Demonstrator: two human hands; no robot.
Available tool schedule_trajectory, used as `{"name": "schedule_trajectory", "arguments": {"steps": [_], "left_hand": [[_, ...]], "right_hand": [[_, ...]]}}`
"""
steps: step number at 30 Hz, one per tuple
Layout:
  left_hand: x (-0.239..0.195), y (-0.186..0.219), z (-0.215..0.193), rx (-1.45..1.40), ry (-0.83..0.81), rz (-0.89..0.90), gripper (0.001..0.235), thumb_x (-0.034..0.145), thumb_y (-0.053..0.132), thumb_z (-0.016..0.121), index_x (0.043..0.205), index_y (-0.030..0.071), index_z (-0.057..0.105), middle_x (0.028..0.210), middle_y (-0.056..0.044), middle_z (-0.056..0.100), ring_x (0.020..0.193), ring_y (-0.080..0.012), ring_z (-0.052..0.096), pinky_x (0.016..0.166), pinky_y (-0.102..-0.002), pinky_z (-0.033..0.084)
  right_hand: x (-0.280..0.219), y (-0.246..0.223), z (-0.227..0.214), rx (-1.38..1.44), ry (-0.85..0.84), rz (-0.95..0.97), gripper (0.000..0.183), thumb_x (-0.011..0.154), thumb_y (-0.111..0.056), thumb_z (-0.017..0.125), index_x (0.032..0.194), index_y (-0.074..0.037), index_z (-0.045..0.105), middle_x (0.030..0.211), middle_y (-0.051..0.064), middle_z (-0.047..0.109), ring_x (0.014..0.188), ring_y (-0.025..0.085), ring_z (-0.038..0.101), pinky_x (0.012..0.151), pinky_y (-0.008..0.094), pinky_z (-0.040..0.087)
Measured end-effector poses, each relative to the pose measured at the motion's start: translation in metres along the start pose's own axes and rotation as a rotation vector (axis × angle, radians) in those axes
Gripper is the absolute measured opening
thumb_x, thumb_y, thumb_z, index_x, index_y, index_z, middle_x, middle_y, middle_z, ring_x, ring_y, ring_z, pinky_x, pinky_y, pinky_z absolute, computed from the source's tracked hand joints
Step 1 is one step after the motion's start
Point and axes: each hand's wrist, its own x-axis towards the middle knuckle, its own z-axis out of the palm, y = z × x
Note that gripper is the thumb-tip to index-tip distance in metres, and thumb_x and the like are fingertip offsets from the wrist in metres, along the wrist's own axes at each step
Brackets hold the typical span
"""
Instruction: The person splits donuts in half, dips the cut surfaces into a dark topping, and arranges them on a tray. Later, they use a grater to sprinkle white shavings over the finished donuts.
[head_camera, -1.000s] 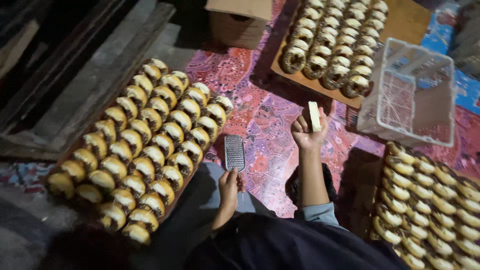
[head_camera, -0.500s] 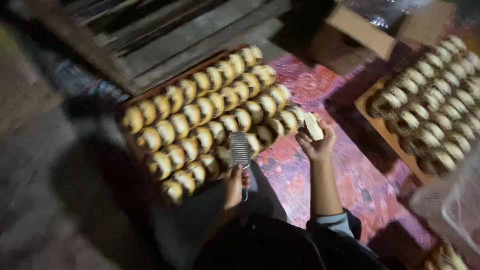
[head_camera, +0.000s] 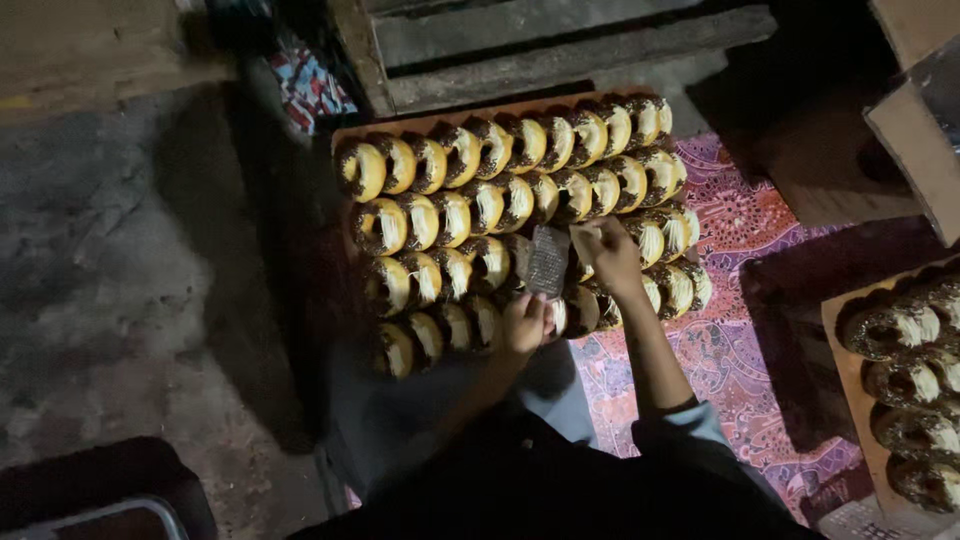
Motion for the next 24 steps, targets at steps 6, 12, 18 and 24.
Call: {"name": "schedule_trajectory", "arguments": {"steps": [6, 12, 18, 24], "left_hand": [[0.049, 0.002, 0.025, -0.045, 0.065, -0.075, 0.027, 0.109, 0.031, 0.049, 0.089, 0.014, 0.051, 0.060, -0.001, 0.051, 0.040, -0.0111, 0.044, 0.035, -0.029, 0.036], [0.097, 0.014, 0.033, -0.230, 0.104, -0.098, 0.024, 0.107, 0.031, 0.050, 0.089, 0.016, 0.050, 0.057, 0.000, 0.047, 0.037, -0.0136, 0.044, 0.032, -0.030, 0.032], [0.110, 0.012, 0.038, 0.113, 0.174, 0.069, 0.021, 0.106, 0.025, 0.051, 0.089, 0.012, 0.053, 0.060, 0.000, 0.051, 0.039, -0.0121, 0.047, 0.034, -0.031, 0.037], [0.103, 0.004, 0.043, 0.393, 0.297, 0.293, 0.019, 0.103, 0.021, 0.052, 0.101, 0.006, 0.063, 0.061, -0.008, 0.055, 0.047, -0.0209, 0.054, 0.046, -0.039, 0.044]], "right_hand": [[0.026, -0.006, 0.015, -0.319, 0.029, -0.183, 0.029, 0.097, -0.018, 0.062, 0.124, -0.007, 0.062, 0.094, 0.022, 0.073, 0.080, 0.031, 0.073, 0.070, 0.042, 0.056], [0.063, -0.009, 0.039, -0.725, 0.037, -0.429, 0.032, 0.097, -0.031, 0.066, 0.119, -0.011, 0.052, 0.089, 0.020, 0.074, 0.072, 0.040, 0.071, 0.058, 0.050, 0.056], [0.089, -0.004, 0.060, -0.981, -0.118, -0.264, 0.063, 0.100, -0.045, 0.059, 0.141, -0.001, 0.042, 0.064, 0.017, 0.070, 0.055, 0.037, 0.069, 0.051, 0.049, 0.054], [0.104, 0.003, 0.073, -0.963, -0.141, -0.261, 0.045, 0.100, -0.045, 0.056, 0.127, -0.010, 0.053, 0.065, 0.016, 0.069, 0.058, 0.038, 0.069, 0.049, 0.051, 0.054]]}}
